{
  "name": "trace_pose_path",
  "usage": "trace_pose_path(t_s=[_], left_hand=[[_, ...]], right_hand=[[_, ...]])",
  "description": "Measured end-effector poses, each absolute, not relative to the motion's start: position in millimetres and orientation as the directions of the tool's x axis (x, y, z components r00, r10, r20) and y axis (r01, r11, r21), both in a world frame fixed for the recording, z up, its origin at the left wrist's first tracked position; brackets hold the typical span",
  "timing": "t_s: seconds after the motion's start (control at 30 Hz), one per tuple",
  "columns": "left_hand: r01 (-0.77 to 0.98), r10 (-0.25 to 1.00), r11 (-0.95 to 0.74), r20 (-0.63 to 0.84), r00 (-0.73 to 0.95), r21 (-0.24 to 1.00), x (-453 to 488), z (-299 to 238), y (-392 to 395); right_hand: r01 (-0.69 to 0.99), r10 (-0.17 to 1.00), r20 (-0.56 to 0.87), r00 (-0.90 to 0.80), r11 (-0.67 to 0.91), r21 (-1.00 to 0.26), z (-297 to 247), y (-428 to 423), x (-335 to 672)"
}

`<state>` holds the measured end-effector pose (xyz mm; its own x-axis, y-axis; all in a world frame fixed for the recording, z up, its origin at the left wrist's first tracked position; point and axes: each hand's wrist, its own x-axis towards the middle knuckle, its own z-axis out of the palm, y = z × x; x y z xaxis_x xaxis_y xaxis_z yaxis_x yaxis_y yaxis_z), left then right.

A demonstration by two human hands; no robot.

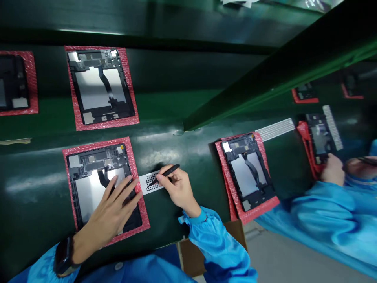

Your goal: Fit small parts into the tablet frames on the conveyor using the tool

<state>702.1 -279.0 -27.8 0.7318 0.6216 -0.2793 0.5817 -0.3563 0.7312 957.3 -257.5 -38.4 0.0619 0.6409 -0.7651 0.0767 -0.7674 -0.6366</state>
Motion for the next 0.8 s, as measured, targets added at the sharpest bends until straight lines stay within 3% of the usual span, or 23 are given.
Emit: trace_pose_path(t_s=[0.23, 0.47, 0.8], left_hand=[[0.734, 0.809, -0.240, -0.286, 0.513, 0.635, 691, -40, -260], [0.809, 0.841, -0.247, -0.297, 0.452, 0.534, 681, -77, -248], [0.818, 0.851, -0.225, -0.302, 0.430, 0.530, 686, -93, -246]], right_hand=[[0.115, 0.734, -0.677, 0.057, -0.678, -0.726, -65, -220, 920], [0.034, 0.784, -0.621, 0.006, -0.621, -0.783, -124, -200, 889], [0.102, 0.808, -0.589, -0.024, -0.584, -0.806, -141, -208, 901]])
